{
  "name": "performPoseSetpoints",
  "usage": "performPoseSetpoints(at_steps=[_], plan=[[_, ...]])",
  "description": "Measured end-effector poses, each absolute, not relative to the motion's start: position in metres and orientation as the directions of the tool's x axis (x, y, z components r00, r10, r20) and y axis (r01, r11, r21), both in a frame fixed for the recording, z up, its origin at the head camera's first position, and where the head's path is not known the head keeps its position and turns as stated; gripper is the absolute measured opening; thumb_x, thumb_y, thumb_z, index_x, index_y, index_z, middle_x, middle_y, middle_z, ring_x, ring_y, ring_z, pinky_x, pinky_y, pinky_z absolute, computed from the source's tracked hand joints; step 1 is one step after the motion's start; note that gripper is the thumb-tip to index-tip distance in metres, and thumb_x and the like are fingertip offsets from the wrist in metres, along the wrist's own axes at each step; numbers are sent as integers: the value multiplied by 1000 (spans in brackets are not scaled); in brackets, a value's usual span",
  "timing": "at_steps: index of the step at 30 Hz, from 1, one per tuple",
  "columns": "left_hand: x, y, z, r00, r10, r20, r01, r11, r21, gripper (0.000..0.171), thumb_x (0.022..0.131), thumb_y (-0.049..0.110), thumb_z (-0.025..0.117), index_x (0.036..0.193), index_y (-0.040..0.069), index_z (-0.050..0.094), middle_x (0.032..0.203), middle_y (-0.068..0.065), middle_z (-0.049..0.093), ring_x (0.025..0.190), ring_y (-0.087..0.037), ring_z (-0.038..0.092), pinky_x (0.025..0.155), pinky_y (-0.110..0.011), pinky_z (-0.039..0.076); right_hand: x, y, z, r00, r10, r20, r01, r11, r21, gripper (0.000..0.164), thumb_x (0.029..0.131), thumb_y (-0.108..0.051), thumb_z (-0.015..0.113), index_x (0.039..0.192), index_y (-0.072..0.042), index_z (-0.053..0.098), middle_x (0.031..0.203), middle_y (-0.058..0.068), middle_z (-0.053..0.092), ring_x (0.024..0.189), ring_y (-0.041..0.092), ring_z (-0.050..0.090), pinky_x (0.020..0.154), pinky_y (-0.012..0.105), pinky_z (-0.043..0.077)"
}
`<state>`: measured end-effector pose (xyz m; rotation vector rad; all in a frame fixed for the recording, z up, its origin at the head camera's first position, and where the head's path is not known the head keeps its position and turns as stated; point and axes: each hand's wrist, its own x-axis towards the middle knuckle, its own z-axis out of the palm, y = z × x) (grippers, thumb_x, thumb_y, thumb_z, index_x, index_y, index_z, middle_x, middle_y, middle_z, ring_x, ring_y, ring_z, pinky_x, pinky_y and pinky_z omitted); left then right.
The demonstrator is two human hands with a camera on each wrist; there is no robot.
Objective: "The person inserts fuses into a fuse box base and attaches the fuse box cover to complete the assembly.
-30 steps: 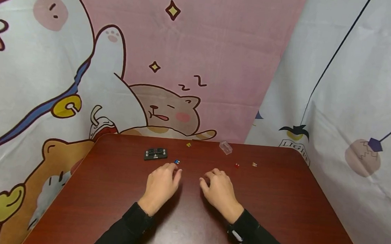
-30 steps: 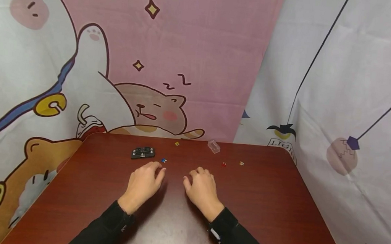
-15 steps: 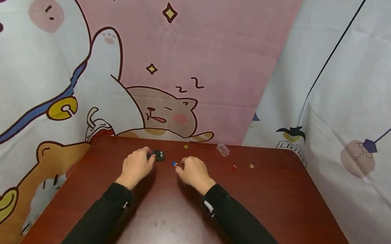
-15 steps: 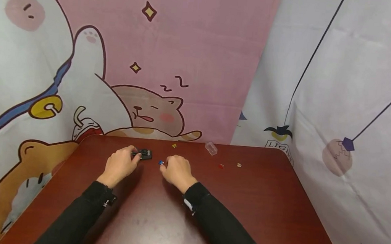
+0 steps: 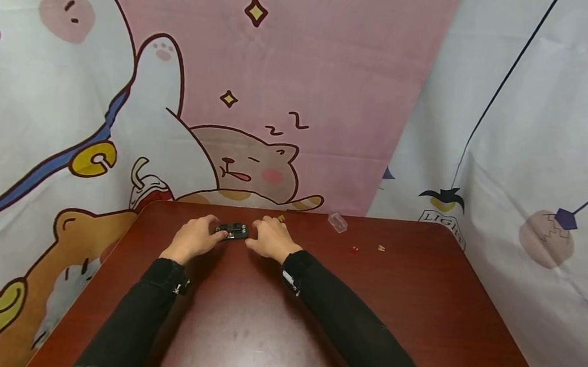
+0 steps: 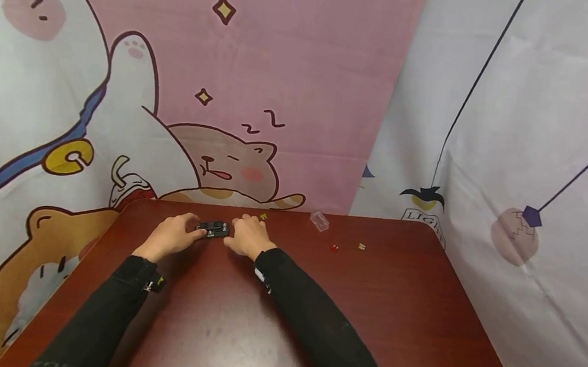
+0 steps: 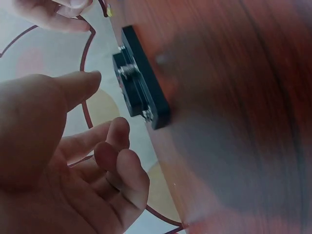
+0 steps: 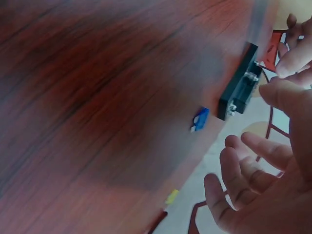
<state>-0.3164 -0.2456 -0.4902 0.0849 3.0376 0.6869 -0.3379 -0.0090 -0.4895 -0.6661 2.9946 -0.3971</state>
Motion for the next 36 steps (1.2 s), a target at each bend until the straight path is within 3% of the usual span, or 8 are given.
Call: performPoseSetpoints(at_steps=[7, 17, 24, 30, 36], plan=[[-317, -251, -493, -990, 95, -101, 43, 901, 432, 70, 101, 39, 80, 154, 0, 56, 135, -28, 71, 105, -35, 69, 97, -60, 57, -352, -21, -503, -913, -406, -46, -386, 894, -227, 65, 104, -54, 72, 158, -19, 61, 155, 6, 64, 143, 31, 58, 122, 55, 40], [-321, -259, -505, -987, 96, -127, 34, 905, 424, 71, 102, 32, 78, 157, -5, 52, 145, -34, 66, 119, -44, 69, 106, -67, 54, -362, -41, -519, -907, -419, -40, -396, 882, -256, 61, 105, -48, 71, 157, -18, 61, 147, 5, 64, 133, 27, 58, 107, 46, 41], [-324, -258, -508, -987, 93, -130, 27, 899, 437, 64, 104, 27, 74, 155, -5, 54, 144, -33, 66, 116, -42, 69, 107, -66, 54, -367, -46, -523, -915, -397, -78, -371, 900, -228, 61, 106, -46, 70, 161, -22, 58, 155, 7, 59, 139, 29, 53, 113, 47, 40], [-330, -257, -511, -987, 100, -125, 33, 894, 447, 57, 103, 21, 71, 153, -3, 57, 141, -31, 68, 107, -37, 67, 101, -60, 55, -378, -49, -527, -924, -374, -81, -349, 910, -225, 61, 107, -45, 68, 163, -26, 56, 158, 7, 57, 142, 30, 51, 115, 48, 38], [-331, -256, -512, -982, 123, -144, 49, 900, 432, 62, 104, 20, 69, 158, -4, 52, 147, -34, 65, 116, -40, 68, 104, -62, 55, -379, -47, -521, -913, -396, -102, -371, 907, -200, 58, 105, -47, 71, 159, -27, 60, 153, 5, 60, 136, 27, 55, 109, 45, 40]])
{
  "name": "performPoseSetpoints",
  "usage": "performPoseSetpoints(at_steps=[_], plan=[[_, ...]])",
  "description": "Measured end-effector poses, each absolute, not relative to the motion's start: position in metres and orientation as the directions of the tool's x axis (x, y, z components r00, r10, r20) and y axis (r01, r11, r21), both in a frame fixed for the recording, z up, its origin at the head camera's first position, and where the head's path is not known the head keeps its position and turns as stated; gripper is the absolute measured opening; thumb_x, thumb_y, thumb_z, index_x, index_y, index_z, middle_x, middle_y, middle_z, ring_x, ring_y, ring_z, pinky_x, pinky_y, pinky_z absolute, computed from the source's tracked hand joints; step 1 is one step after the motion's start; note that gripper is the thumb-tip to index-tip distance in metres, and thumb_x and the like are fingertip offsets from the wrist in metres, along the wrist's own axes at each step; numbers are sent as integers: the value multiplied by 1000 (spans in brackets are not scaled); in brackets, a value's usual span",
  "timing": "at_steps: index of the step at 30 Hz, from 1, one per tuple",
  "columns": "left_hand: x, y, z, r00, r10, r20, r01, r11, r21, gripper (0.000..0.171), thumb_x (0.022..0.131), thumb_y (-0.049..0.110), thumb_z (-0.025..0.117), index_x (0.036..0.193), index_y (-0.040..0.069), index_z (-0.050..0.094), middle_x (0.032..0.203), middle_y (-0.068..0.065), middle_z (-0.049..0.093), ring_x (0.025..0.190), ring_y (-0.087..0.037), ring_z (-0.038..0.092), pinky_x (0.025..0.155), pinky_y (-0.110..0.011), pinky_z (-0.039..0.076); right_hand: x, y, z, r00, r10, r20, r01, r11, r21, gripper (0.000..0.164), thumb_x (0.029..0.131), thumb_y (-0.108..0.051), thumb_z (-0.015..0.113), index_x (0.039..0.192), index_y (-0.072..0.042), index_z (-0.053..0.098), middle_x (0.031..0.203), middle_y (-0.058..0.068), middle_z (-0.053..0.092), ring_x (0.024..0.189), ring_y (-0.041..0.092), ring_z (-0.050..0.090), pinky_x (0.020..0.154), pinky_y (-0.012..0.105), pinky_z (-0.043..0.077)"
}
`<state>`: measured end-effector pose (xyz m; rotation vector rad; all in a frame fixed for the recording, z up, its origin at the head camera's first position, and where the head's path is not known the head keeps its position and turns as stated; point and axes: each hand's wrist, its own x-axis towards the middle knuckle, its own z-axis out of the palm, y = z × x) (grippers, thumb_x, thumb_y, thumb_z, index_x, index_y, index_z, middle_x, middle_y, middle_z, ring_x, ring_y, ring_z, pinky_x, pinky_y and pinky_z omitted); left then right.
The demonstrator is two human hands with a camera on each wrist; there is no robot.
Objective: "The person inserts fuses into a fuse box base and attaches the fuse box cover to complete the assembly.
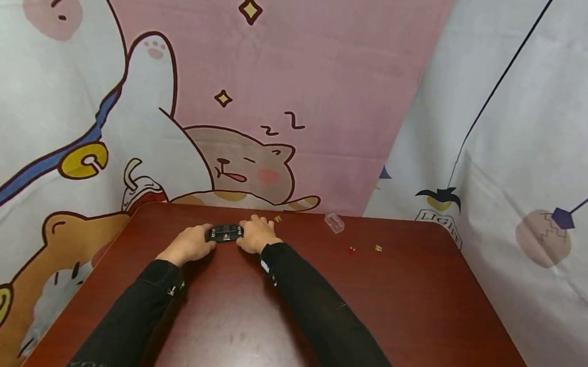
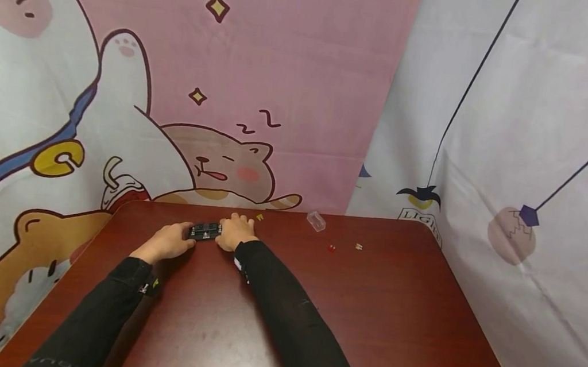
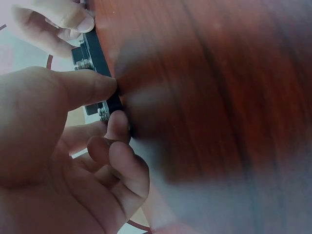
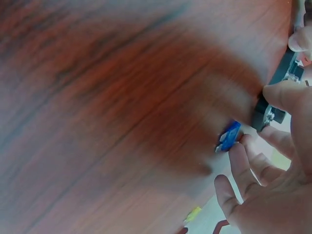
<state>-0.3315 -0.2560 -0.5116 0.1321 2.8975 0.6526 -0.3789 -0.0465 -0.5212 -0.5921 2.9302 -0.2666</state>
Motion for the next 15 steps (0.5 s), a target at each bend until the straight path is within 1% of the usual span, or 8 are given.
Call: performPoseSetpoints(at_steps=[3, 6, 9, 11, 15], plan=[[-330, -256, -511, -981, 138, -133, 71, 905, 419, 59, 104, 19, 69, 156, -5, 54, 145, -34, 66, 120, -42, 69, 105, -63, 55, -378, -45, -517, -902, -417, -112, -386, 896, -220, 56, 103, -46, 74, 154, -23, 65, 147, 5, 63, 131, 26, 57, 106, 43, 40], [-329, -256, -510, -983, 151, -108, 95, 909, 406, 56, 103, 19, 68, 153, -4, 56, 143, -32, 68, 122, -43, 70, 105, -62, 56, -380, -43, -516, -892, -443, -95, -411, 879, -240, 52, 100, -45, 78, 144, -19, 69, 137, 3, 66, 125, 24, 59, 101, 41, 40], [-328, -256, -510, -981, 167, -99, 114, 907, 406, 55, 104, 19, 68, 153, -4, 55, 142, -31, 68, 119, -40, 70, 103, -61, 56, -384, -38, -518, -879, -472, -62, -442, 858, -263, 47, 97, -44, 79, 134, -17, 73, 129, 1, 67, 119, 22, 60, 97, 40, 39], [-327, -255, -510, -978, 183, -101, 127, 903, 410, 55, 105, 20, 68, 153, -4, 56, 142, -31, 69, 117, -37, 70, 103, -59, 56, -387, -35, -521, -871, -490, -47, -458, 842, -286, 45, 95, -43, 80, 131, -16, 75, 126, 0, 68, 115, 20, 62, 96, 39, 40], [-326, -252, -512, -974, 210, -90, 156, 899, 410, 56, 105, 22, 70, 153, -5, 57, 139, -28, 70, 110, -32, 68, 101, -56, 56, -391, -25, -523, -859, -512, -21, -473, 809, -347, 45, 92, -39, 82, 129, -15, 76, 122, -1, 71, 110, 17, 64, 99, 41, 41]])
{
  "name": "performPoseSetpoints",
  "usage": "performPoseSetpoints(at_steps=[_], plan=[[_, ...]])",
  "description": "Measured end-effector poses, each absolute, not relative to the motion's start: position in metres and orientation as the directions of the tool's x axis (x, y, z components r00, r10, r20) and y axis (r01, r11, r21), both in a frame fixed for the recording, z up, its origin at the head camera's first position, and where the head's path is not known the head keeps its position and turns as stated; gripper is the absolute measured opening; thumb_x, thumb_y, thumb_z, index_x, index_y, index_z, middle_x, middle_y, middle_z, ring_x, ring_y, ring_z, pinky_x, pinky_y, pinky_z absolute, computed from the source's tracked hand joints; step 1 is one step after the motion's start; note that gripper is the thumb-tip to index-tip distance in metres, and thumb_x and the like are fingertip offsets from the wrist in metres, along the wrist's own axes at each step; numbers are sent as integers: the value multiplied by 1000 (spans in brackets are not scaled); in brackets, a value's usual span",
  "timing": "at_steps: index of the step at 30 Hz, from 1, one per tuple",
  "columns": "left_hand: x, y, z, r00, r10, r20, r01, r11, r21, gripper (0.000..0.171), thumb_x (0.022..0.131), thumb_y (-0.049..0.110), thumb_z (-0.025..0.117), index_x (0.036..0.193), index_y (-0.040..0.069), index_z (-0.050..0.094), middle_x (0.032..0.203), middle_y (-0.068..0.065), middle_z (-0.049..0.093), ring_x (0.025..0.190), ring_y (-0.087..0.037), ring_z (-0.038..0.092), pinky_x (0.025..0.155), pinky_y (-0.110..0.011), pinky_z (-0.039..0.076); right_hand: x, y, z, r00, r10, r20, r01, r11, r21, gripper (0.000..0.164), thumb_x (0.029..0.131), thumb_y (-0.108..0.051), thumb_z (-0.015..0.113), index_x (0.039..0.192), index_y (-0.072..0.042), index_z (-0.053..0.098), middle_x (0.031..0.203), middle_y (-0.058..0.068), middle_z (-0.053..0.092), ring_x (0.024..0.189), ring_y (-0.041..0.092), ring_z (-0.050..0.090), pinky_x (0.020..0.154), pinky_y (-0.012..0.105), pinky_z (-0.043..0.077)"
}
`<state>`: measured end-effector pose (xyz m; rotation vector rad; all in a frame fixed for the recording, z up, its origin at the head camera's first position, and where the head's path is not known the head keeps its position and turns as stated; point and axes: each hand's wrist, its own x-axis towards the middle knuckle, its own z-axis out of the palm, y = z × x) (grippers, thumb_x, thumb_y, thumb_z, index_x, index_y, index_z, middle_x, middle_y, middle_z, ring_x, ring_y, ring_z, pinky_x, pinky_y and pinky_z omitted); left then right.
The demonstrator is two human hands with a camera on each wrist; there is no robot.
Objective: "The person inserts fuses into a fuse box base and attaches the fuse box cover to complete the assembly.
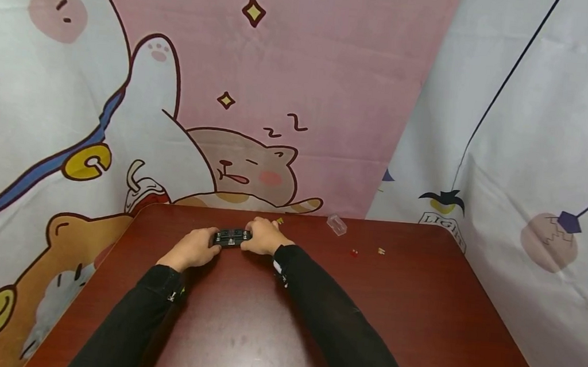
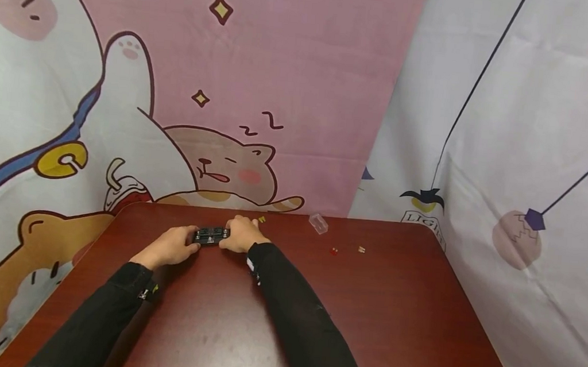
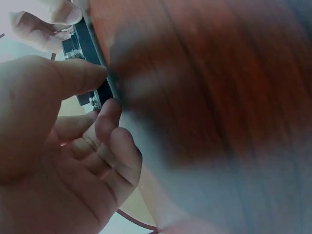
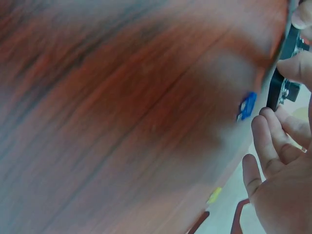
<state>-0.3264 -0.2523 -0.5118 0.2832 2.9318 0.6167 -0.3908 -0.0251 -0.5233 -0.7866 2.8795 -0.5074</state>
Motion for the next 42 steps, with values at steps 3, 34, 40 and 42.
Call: performPoseSetpoints(at_steps=[3, 34, 40, 42], plan=[[-326, -248, -510, -973, 222, -63, 179, 897, 405, 56, 105, 23, 71, 152, -5, 57, 138, -26, 70, 107, -30, 66, 100, -55, 56, -392, -16, -520, -852, -523, 0, -486, 791, -371, 46, 90, -38, 82, 128, -14, 77, 119, -1, 72, 107, 15, 65, 100, 42, 41], [-284, -98, -509, -913, 406, 32, 386, 838, 387, 50, 99, 34, 80, 139, 6, 72, 123, -9, 78, 103, -21, 73, 91, -46, 62, -323, 162, -493, -843, -530, -93, -453, 792, -408, 46, 89, -33, 86, 128, -11, 78, 113, 0, 71, 101, 18, 63, 98, 45, 56], [-279, -87, -515, -904, 428, 11, 400, 833, 382, 52, 100, 35, 80, 143, 7, 71, 130, -10, 77, 115, -24, 74, 95, -50, 62, -313, 174, -500, -847, -524, -94, -450, 799, -399, 43, 88, -31, 87, 125, -10, 79, 106, -2, 68, 95, 16, 59, 91, 41, 54], [-279, -85, -516, -902, 432, 12, 405, 835, 371, 49, 100, 35, 80, 140, 8, 72, 126, -9, 77, 111, -22, 73, 92, -49, 62, -310, 175, -502, -852, -516, -89, -444, 802, -400, 43, 88, -30, 87, 125, -9, 79, 106, -2, 68, 95, 16, 58, 90, 40, 53]])
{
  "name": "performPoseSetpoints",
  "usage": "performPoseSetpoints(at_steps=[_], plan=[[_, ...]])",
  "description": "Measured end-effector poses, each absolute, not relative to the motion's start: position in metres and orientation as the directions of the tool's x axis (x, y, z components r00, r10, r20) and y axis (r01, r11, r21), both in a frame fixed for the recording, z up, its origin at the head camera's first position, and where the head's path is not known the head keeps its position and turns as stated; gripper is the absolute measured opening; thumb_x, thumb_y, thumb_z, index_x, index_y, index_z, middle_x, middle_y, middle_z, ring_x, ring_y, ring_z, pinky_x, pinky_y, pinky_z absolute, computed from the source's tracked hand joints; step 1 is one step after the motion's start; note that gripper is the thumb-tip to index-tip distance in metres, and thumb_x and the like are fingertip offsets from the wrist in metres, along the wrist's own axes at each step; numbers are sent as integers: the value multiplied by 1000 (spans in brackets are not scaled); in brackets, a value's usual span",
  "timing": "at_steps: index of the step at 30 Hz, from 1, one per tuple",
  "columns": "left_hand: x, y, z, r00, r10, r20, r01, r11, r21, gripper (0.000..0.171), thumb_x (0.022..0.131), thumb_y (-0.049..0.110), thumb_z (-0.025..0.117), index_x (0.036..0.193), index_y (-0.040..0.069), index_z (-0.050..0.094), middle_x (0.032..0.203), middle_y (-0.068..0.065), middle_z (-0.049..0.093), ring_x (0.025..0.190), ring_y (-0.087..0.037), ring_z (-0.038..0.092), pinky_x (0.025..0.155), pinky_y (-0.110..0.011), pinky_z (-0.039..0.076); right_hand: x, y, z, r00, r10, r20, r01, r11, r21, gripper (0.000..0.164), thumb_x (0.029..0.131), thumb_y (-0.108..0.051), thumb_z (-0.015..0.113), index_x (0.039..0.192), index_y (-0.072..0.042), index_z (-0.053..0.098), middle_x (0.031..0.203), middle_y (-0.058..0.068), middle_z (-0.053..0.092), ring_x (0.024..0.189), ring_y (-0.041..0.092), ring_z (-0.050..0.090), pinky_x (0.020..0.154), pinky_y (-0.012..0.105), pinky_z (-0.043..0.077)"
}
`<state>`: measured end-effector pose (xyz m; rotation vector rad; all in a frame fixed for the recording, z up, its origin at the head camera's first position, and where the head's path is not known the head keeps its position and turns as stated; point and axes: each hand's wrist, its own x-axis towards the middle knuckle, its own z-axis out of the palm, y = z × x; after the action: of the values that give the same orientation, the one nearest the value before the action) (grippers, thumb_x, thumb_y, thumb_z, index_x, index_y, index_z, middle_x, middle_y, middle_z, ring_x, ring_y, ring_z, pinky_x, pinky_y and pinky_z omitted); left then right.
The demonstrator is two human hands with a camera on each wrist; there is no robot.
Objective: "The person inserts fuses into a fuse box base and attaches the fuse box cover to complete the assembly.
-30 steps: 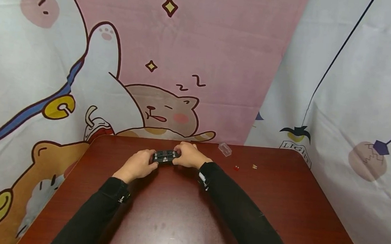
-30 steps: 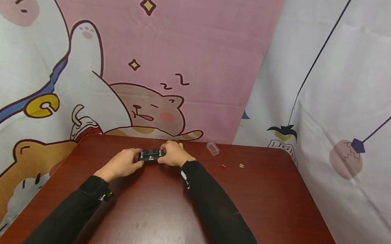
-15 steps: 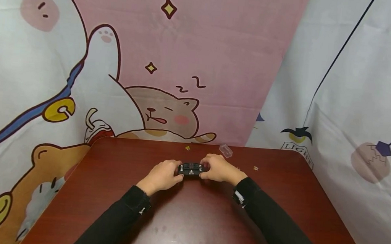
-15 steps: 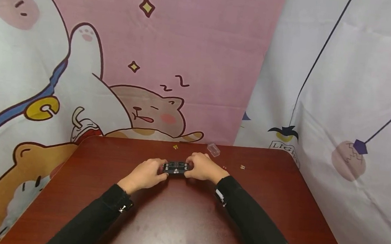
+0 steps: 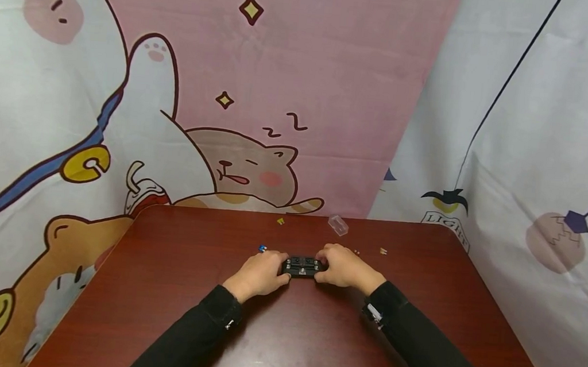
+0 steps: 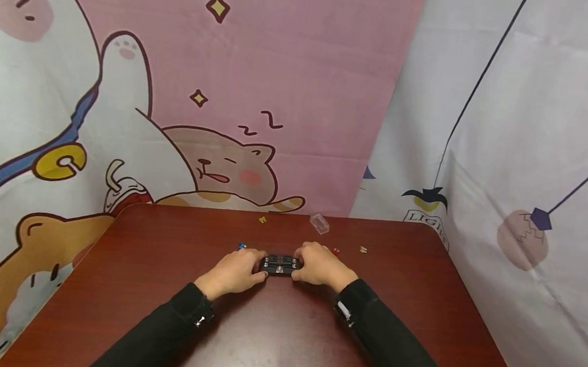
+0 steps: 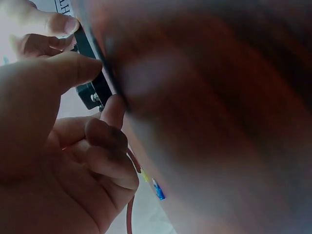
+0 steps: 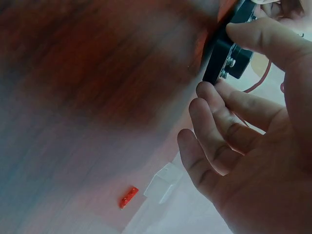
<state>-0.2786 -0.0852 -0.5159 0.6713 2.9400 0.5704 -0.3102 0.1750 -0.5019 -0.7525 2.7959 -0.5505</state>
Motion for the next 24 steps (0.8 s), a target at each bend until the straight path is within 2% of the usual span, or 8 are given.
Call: performPoseSetpoints(at_steps=[10, 18, 24], plan=[[-275, -79, -517, -899, 437, 20, 423, 857, 295, 35, 100, 33, 81, 126, 11, 74, 113, -7, 74, 102, -23, 73, 85, -48, 61, -302, 172, -505, -859, -507, -68, -456, 819, -348, 40, 90, -28, 89, 124, -9, 80, 107, 0, 68, 93, 17, 57, 86, 38, 52], [-273, -80, -511, -896, 444, -20, 413, 849, 330, 52, 104, 35, 78, 146, 5, 69, 131, -14, 75, 118, -28, 74, 100, -50, 61, -301, 169, -502, -871, -478, -113, -415, 839, -354, 45, 91, -28, 90, 130, -8, 79, 113, 2, 68, 99, 19, 59, 93, 43, 55], [-275, -78, -510, -903, 429, -36, 390, 851, 353, 52, 106, 35, 75, 148, 5, 68, 135, -16, 76, 122, -30, 74, 104, -50, 60, -299, 168, -501, -872, -475, -121, -410, 841, -352, 47, 91, -27, 90, 131, -7, 78, 113, 3, 68, 98, 19, 58, 92, 43, 54]])
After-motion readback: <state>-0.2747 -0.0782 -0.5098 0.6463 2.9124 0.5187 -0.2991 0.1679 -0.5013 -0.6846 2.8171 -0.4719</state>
